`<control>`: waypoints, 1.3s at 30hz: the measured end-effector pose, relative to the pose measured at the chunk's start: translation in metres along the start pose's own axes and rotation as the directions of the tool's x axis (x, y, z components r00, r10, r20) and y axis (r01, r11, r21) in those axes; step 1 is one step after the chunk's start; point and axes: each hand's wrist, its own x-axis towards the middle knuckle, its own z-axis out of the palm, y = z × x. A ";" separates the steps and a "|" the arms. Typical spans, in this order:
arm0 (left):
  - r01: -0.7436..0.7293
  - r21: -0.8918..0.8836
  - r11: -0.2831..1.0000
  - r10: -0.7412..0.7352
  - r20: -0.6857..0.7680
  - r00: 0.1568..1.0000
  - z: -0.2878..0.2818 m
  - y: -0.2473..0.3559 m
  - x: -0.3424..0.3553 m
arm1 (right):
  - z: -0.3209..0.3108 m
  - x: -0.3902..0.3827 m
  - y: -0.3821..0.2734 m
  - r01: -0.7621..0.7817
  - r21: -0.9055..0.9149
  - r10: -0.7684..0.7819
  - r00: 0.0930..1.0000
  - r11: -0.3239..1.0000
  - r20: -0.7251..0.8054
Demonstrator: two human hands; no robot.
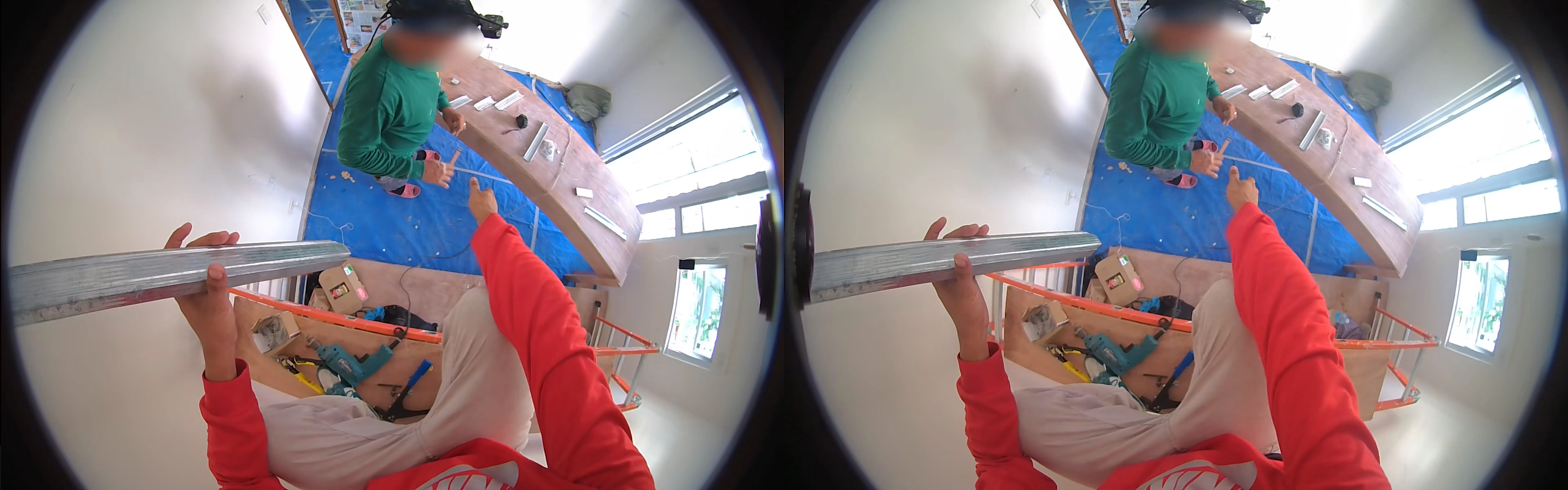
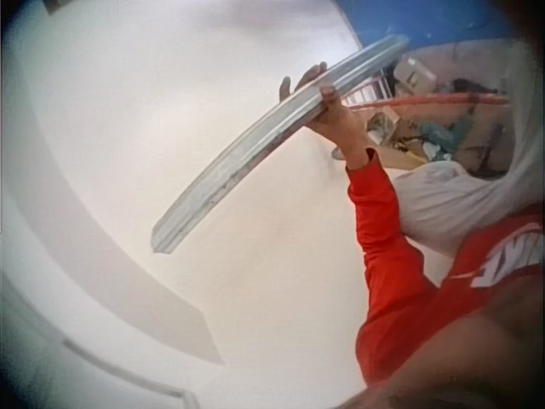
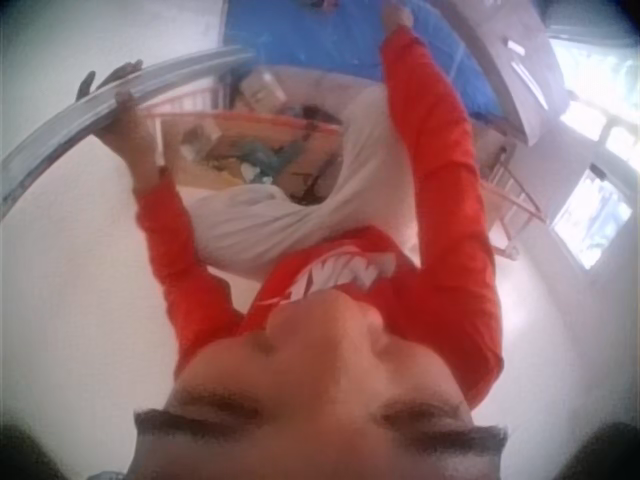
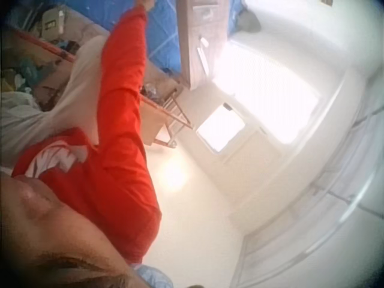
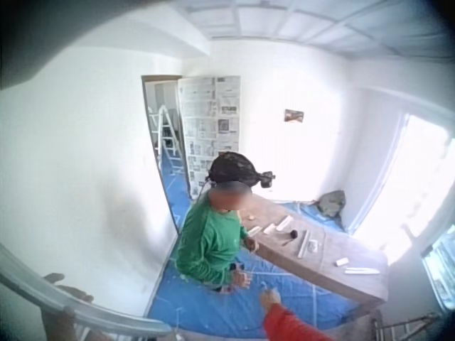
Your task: The person sits on the floor and uses tin snips to cut a long metal strip into shorter pieces. They repeatedly position the snips, cut, and adjust the strip, then lift a cut piece to the ceiling to check fit against an existing frame.
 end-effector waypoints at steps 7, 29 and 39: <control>-0.044 0.067 0.997 0.043 0.012 0.999 -0.005 0.007 0.000 | 0.028 0.025 0.027 -0.145 0.003 0.145 0.989 0.989 -0.019; -0.313 -0.259 0.914 0.294 -0.107 0.950 -0.081 0.076 -0.003 | 0.007 0.022 -0.065 0.448 0.408 -0.134 0.786 0.796 -0.603; -0.776 0.072 0.627 0.749 -0.329 0.574 -0.153 0.295 0.005 | 0.009 -0.147 -0.097 0.833 0.475 -0.669 0.527 0.285 -0.524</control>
